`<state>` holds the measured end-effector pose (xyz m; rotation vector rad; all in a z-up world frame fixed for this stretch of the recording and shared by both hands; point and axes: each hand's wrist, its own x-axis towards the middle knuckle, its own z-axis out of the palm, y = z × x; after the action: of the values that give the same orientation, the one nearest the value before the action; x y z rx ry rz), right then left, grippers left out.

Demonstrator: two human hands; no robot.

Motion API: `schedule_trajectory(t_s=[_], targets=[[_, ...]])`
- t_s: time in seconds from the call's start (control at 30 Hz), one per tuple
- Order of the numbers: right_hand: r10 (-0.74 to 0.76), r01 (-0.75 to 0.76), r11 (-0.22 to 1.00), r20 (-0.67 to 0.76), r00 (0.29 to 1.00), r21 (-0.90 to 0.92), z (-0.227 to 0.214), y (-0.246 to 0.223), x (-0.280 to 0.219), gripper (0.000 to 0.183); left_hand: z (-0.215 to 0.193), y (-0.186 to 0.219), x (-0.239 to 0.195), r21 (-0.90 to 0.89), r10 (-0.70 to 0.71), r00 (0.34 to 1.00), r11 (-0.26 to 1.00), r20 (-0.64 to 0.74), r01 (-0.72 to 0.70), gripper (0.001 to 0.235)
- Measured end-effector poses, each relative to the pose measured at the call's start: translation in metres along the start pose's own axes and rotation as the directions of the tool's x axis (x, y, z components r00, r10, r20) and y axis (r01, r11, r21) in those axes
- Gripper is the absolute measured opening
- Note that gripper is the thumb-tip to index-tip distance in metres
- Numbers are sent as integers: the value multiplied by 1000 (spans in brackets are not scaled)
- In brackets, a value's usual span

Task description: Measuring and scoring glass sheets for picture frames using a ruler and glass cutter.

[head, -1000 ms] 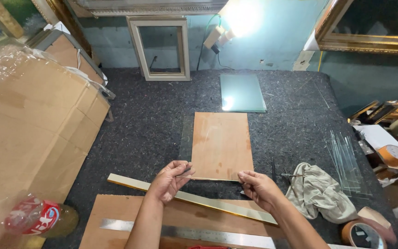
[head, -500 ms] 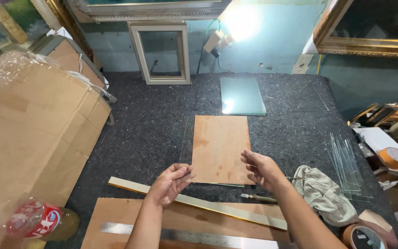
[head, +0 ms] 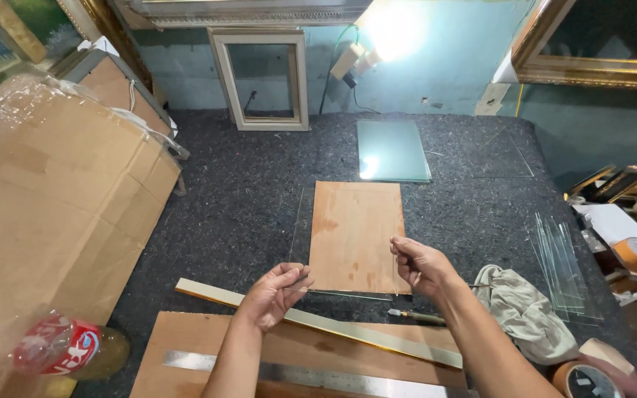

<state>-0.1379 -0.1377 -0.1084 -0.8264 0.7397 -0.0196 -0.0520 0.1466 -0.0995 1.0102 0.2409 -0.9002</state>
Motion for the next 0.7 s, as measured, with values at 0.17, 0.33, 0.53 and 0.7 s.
schedule_trajectory(t_s=[0.17, 0.33, 0.53, 0.7], targets=[[-92, 89, 986, -16, 996, -144, 4, -10, -12, 14, -8, -2, 4, -109, -1, 1000, 994, -1, 1, 9], [-191, 162, 948, -83, 978, -273, -2, -8, -17, 13, -6, 2, 0, -171, 5, 1000, 985, -16, -8, 9], [-262, 127, 892, -267, 928, -434, -13, -15, -66, 30, -4, -3, -3, -64, 77, 997, 995, -22, -78, 5], [-350, 225, 897, -304, 886, -380, -61, -21, -93, 18, 7, -17, 0, -13, 106, 994, 994, -38, -107, 7]])
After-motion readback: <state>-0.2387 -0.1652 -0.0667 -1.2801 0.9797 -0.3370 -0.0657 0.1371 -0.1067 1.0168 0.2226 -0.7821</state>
